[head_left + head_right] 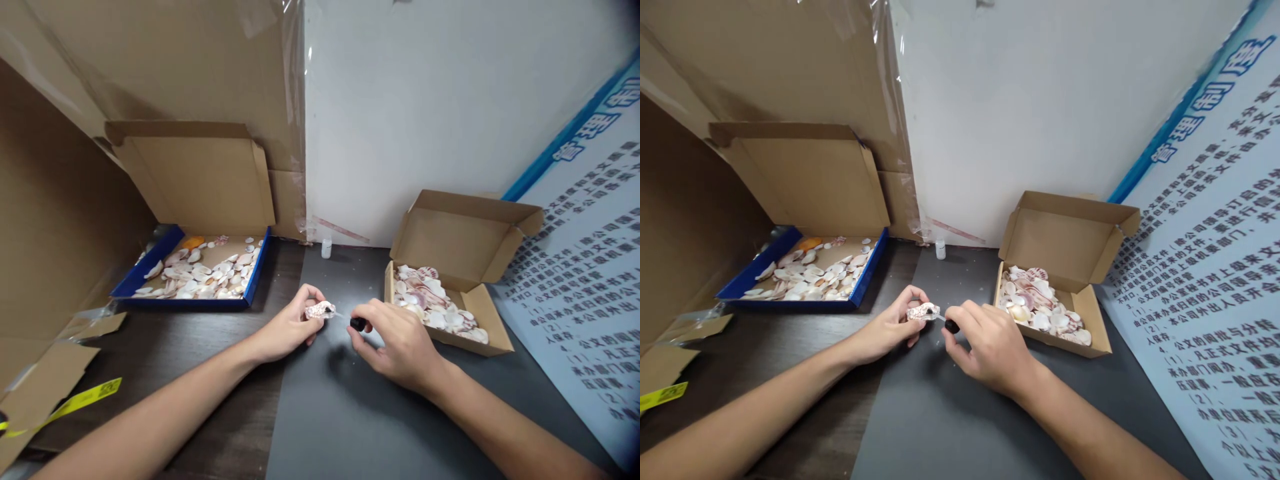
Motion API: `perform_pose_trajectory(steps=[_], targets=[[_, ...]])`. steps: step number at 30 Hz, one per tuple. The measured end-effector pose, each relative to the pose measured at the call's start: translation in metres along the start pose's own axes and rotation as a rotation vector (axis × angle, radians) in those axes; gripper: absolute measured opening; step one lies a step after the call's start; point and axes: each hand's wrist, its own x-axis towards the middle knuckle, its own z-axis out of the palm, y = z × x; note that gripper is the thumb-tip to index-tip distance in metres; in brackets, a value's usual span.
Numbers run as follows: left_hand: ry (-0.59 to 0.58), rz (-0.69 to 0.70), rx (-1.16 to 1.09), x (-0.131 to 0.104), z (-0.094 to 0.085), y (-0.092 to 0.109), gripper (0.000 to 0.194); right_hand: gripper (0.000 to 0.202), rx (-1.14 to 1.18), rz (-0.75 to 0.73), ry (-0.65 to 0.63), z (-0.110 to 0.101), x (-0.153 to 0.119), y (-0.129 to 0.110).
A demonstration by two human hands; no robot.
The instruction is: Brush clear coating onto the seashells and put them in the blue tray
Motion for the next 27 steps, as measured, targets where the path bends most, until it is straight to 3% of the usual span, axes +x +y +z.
perform_pose_trajectory(steps=[7, 16, 21, 27], targets=[[0.081, 0.114, 0.103, 0.001, 0.002, -0.001, 0.023, 0.008, 0.021, 0.055, 0.041, -0.002, -0.001, 0.011], [0.126, 0.145, 0.203, 0.002, 0.001, -0.001, 0.019, 0.007, 0.045, 0.02, 0.051, 0.001, -0.001, 0.007], [0.117, 0.139, 0.167, 0.003, 0.002, 0.002, 0.017, 0.005, 0.014, 0.05, 0.063, 0.001, 0.0, 0.005], [0.106, 0.048, -0.021, 0.006, 0.0, 0.002, 0.034, 0.005, 0.054, 0.028, -0.002, 0.004, -0.002, 0.005]])
